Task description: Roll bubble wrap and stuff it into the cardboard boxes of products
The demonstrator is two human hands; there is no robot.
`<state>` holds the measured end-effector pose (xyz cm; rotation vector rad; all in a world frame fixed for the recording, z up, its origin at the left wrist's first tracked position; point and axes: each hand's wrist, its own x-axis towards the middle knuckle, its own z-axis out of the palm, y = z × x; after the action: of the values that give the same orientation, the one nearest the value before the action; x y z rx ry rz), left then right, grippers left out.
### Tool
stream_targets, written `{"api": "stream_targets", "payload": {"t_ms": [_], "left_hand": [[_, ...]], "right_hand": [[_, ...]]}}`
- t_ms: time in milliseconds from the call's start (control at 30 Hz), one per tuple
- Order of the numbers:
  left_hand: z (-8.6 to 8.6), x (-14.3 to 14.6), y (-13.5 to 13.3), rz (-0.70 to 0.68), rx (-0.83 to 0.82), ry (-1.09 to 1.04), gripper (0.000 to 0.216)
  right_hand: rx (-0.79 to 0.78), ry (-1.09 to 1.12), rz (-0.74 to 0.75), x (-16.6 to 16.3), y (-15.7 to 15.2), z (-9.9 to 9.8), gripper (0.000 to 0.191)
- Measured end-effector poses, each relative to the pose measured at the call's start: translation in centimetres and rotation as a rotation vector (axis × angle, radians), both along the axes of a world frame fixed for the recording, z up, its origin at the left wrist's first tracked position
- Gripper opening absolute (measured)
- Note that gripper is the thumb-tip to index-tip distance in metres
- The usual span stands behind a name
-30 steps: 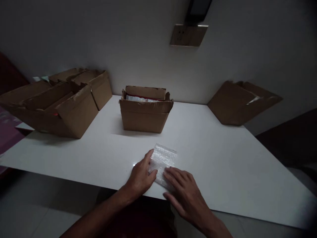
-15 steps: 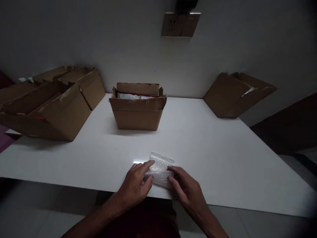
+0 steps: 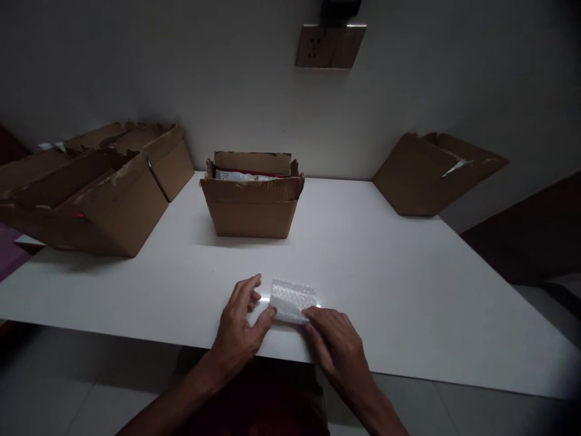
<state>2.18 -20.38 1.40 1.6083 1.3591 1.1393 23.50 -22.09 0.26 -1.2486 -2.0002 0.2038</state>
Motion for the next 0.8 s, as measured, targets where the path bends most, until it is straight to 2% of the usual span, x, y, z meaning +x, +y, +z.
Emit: {"api": "stream_targets", "payload": {"t_ms": [100,167,267,367,433,467,533,600,633,733,800], "left_hand": [[0.3,-0.1,-1.0,-0.030,-0.295,-0.359,0.066],[0.6,0.3,-1.3,-0.090,-0.450,-0.543,0.079],[0.9,1.0,-1.2,-0.098,-0.529,-0.589,0.085],[0.8,1.4,-1.2,-0.099,-0.492,-0.559,0.078],[0.6,1.5,-1.3,-0.112,-0.445,-0.576,0.073],[0.5,1.4,-1.4,-0.126,-0.428,-0.573,0.071],[0.5,1.2,-1.2,-0.172,-0.396,-0.494,0.065],[1.3,0.5,-0.3,-0.185,-0.268,-0.299,0.060],[2.0,0.1,0.6,-0.161,-0.135,-0.179,0.056],[5.5,-1.7,4.8,0.020,0.448,0.174,0.045],[8.1,-2.9,8.5,0.145,0.736,0.364,0.042]], "right_hand": [[-0.236,0.184,-0.048,-0.3,0.0,0.6,0.021],[-0.413,0.286,-0.017,-0.7,0.1,1.2,0.025],[-0.584,0.358,0.064,-1.0,0.2,1.8,0.030],[-0.479,0.325,0.018,-0.8,0.4,1.7,0.030],[-0.400,0.296,0.003,-0.5,0.5,1.6,0.044],[-0.404,0.282,0.024,-0.4,0.7,1.5,0.049],[-0.488,0.254,0.094,-0.4,1.0,1.6,0.042],[-0.564,0.237,0.134,-0.5,1.4,1.8,0.030],[-0.579,0.242,0.130,-0.5,1.6,1.8,0.029],[-0.566,0.290,0.073,-0.1,2.1,1.4,0.030],[-0.544,0.336,0.047,0.3,2.2,0.9,0.029]]}}
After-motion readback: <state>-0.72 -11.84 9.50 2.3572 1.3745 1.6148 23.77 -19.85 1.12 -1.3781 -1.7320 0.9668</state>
